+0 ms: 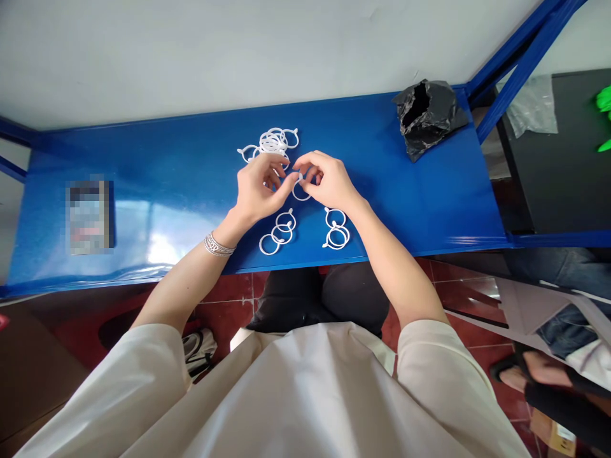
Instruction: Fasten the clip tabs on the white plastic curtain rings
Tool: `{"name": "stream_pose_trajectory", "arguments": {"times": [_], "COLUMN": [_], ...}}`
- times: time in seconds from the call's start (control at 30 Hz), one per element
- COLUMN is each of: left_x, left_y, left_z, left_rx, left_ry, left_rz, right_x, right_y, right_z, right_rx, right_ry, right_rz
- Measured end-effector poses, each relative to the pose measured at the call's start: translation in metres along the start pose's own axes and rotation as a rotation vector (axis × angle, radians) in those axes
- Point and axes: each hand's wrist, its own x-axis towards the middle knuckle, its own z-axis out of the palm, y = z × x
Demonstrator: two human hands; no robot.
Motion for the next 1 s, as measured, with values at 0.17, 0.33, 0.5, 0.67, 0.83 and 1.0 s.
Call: {"name": "stream_pose_trajectory", "arguments": {"times": [0.17,0.33,0.5,0.67,0.83,1.0], "left_x": [-0.001,-0.001,0.0,0.002,0.002,0.006], "left_y": [0.01,0.007,0.005,0.011,0.013,0.013], "left_z": [0.005,0.006,0.008,0.005,0.003,0.002], "left_rx": [-0.125,-0.291,-0.384,-0.353,-0.45,-0.536], "left_ry": [-0.127,-0.22,-0.229,-0.24,-0.331,-0.363], "left_rz": [-0.09,-0.227,-0.257,-0.195,-0.256,-0.259], "right_x": [0.0,0.0,0.002,0.002,0.001,0.002], "right_y": [0.002,-0.004,-0.015,-0.017,-0.023,-0.028], "right_z": [0.001,0.0,-0.004,-0.005,-0.007,-0.001], "right_rx": [0.03,0.057,0.057,0.191,0.341,0.539], "right_ry": [0.014,0.011,-0.027,-0.132,-0.295,-0.342], "right_rz": [-0.032,0.043,0.186,0.299,0.396,0.417]}}
